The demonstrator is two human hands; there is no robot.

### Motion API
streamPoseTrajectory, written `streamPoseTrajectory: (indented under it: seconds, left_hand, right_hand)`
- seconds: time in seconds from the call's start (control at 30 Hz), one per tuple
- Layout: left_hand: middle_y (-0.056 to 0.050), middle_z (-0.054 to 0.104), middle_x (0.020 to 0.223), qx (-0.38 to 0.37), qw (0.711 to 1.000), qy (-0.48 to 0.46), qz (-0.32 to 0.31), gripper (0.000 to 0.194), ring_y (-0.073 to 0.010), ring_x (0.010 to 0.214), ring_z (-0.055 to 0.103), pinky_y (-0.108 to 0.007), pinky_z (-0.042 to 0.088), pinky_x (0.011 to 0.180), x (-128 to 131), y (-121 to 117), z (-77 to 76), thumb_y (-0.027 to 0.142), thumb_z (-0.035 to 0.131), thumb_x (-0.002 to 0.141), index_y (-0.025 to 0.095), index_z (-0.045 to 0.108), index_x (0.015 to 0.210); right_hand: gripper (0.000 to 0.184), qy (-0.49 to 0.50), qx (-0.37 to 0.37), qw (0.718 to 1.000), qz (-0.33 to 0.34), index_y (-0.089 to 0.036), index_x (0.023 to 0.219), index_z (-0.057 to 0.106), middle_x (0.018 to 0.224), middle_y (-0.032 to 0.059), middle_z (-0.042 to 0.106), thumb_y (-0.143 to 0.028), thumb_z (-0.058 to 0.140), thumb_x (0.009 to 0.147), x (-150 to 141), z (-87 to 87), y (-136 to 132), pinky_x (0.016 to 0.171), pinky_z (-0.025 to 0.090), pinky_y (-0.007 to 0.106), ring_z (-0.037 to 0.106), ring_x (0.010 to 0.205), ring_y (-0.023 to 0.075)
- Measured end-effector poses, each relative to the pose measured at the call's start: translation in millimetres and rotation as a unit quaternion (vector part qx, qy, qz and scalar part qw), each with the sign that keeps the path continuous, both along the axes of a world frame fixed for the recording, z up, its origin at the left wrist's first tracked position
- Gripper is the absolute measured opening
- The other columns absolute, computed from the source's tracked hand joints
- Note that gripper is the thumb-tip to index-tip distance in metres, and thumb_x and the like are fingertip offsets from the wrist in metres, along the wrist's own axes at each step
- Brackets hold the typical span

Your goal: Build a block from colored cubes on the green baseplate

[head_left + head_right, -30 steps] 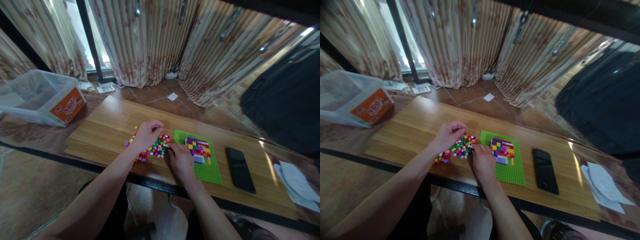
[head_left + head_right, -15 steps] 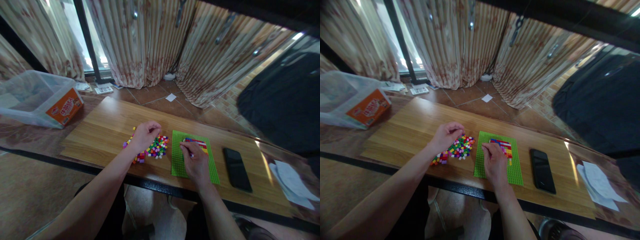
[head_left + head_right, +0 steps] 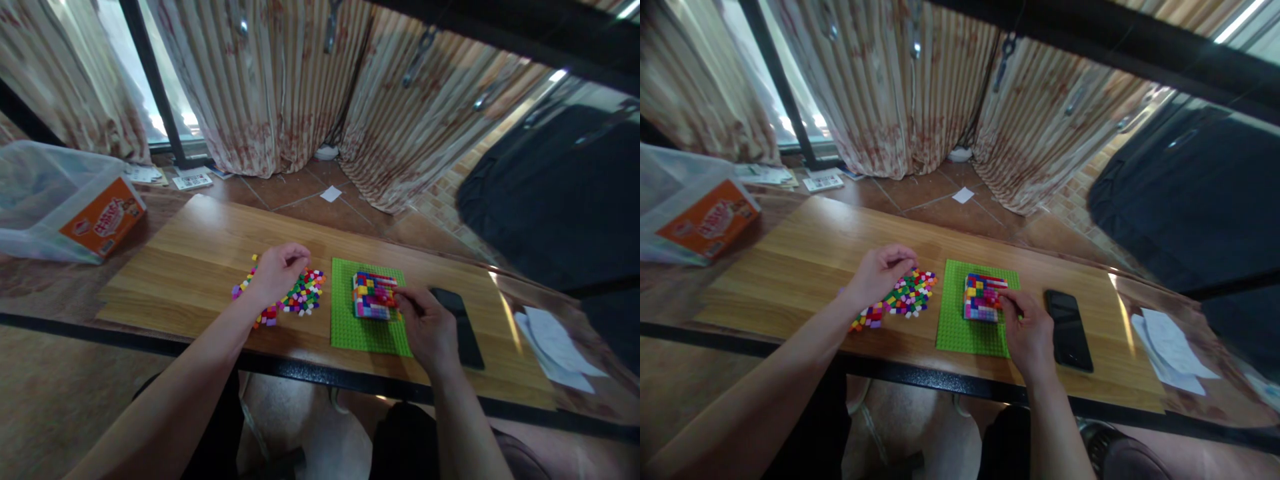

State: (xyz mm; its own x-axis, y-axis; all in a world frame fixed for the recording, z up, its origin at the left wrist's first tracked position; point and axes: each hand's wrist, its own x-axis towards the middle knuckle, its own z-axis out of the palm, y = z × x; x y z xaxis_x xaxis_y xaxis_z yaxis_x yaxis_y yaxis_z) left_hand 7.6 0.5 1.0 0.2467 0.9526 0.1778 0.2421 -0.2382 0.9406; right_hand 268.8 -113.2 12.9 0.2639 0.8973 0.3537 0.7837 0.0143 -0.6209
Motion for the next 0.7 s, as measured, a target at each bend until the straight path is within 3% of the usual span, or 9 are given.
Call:
streamPoseTrajectory:
  seconds: [0.13,0.3,0.7]
  left_hand:
    - [-0.005,0.072,0.080,0.009,1.000,0.008,0.004,0.011,-0.0166,0.076,0.066,-0.031,0.053,0.072,1.0,0.5,-1.3,0.020,0.057,0.078,0.016,0.066,0.084]
    - [-0.005,0.072,0.080,0.003,1.000,0.000,0.002,0.012,-0.0166,0.075,0.066,-0.031,0.053,0.072,1.3,1.1,-3.0,0.022,0.058,0.078,0.016,0.066,0.085]
    - [-0.005,0.072,0.081,0.005,1.000,-0.006,-0.001,0.011,-0.0158,0.076,0.067,-0.030,0.053,0.072,-0.2,1.7,-1.9,0.022,0.057,0.079,0.015,0.064,0.084]
  right_hand:
    - [0.022,-0.005,-0.010,1.000,0.027,-0.021,0.092,0.071,0.090,0.0048,0.070,-0.035,0.054,0.088,-0.3,-4.3,-1.3,0.074,0.050,0.033,0.064,0.080,0.0182]
    - [0.017,-0.011,0.029,0.998,0.058,-0.023,0.088,0.072,0.098,0.0060,0.065,-0.033,0.058,0.086,-8.6,-11.2,3.7,0.086,0.048,0.039,0.060,0.095,0.0203]
    - [0.017,0.004,-0.006,1.000,-0.001,-0.025,0.084,0.075,0.114,0.0082,0.060,-0.036,0.062,0.081,-2.5,-29.6,11.1,0.098,0.040,0.050,0.053,0.111,0.0263]
